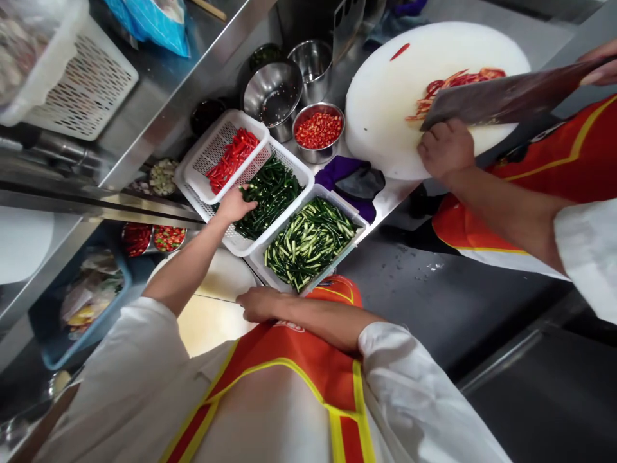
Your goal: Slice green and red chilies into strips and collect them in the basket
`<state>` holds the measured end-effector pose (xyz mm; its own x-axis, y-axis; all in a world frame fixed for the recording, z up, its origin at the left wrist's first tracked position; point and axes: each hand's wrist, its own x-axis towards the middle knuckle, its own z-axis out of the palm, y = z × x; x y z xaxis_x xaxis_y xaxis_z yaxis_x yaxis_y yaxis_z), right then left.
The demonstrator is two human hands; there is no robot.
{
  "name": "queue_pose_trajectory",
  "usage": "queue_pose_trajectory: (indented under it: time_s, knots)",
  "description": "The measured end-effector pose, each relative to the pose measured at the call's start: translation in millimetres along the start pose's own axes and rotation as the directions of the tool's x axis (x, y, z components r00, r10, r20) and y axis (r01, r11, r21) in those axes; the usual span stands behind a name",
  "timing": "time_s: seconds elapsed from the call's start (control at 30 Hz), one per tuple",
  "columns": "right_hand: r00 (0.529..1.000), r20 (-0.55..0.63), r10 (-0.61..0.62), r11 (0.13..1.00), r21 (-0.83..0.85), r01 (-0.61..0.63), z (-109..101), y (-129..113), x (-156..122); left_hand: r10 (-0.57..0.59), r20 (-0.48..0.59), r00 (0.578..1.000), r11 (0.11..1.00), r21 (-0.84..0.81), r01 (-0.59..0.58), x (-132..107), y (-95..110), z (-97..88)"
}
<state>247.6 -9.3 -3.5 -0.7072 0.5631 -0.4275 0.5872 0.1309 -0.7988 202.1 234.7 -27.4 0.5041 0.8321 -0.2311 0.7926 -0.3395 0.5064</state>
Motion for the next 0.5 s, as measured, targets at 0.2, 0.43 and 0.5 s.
queue_pose_trajectory:
  time_s: [0.2, 0.43, 0.5]
  knots:
    - [1.0, 0.01, 0.009, 1.0, -0.01, -0.009, -3.1, -3.6, 1.2, -0.086, -0.021, 0.996, 0.873, -0.483, 0.065, -19.8, -14.2, -17.4]
    - [1.0, 0.014, 0.026, 1.0, 0.007, -0.026, -2.5, -4.3, 1.3, 0.117, 0.098, 0.988, 0.967, -0.239, -0.091, -45.4, 14.8, -23.7]
    - [1.0, -0.004, 0.027, 0.999, 0.03, -0.026, 0.0, -3.2, 1.7, 0.139, 0.071, 0.988, 0.964, -0.238, -0.118, -60.9, 21.9, -47.2]
